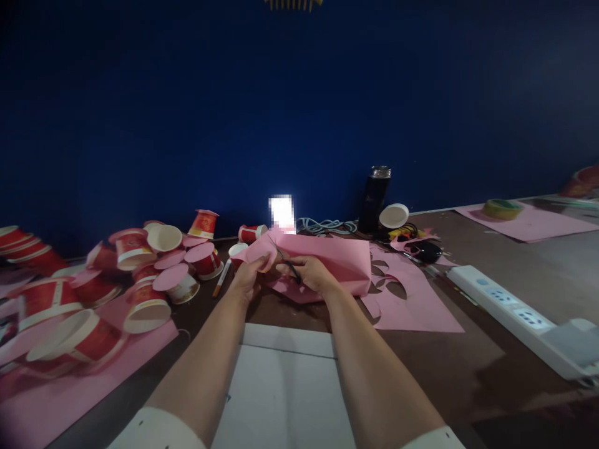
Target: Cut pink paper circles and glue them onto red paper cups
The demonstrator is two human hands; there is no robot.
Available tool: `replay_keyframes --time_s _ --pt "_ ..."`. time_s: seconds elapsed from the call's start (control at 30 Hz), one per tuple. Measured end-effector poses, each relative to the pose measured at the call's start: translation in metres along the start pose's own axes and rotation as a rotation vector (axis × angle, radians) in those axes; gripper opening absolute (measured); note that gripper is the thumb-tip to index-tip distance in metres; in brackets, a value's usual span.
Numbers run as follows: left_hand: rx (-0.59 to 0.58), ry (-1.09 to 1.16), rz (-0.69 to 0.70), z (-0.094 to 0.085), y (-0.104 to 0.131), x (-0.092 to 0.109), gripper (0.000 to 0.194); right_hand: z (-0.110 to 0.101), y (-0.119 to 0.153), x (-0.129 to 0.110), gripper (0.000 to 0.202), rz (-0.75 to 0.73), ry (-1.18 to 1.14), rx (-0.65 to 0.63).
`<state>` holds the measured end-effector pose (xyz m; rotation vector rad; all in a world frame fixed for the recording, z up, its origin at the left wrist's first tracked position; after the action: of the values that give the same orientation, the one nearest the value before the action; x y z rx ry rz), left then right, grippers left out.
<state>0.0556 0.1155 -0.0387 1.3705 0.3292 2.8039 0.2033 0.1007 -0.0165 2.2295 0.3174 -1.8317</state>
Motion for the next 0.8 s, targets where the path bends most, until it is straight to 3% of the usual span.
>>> replay_keyframes --time_s 0.23,0.47,0.8 --pt "-0.038 -0.029 0.073 0.0016 -0.0018 0.0038 0.047 0.0001 0.0008 -0.0021 0.048 0.000 0.008 0.002" --pt "-0.018 -0.059 0.012 0.0014 0.0017 0.0029 0.044 0.0008 0.0030 -0.0051 0.046 0.005 0.011 -0.004" --pt "-0.049 -0.021 0.050 0.0039 0.0014 0.0036 0.040 -0.0006 0.0027 -0.0036 0.048 -0.002 0.038 0.001"
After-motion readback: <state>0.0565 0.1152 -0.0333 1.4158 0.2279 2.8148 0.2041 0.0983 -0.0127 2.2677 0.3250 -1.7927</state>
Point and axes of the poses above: each hand's wrist, its own y-axis away from the middle knuckle, its own z-axis out of the palm, x = y × z, the point moved 7 cm from there along -y, towards the middle knuckle, and after that the axes turned 6 degrees about y, right-handed, at the moved point
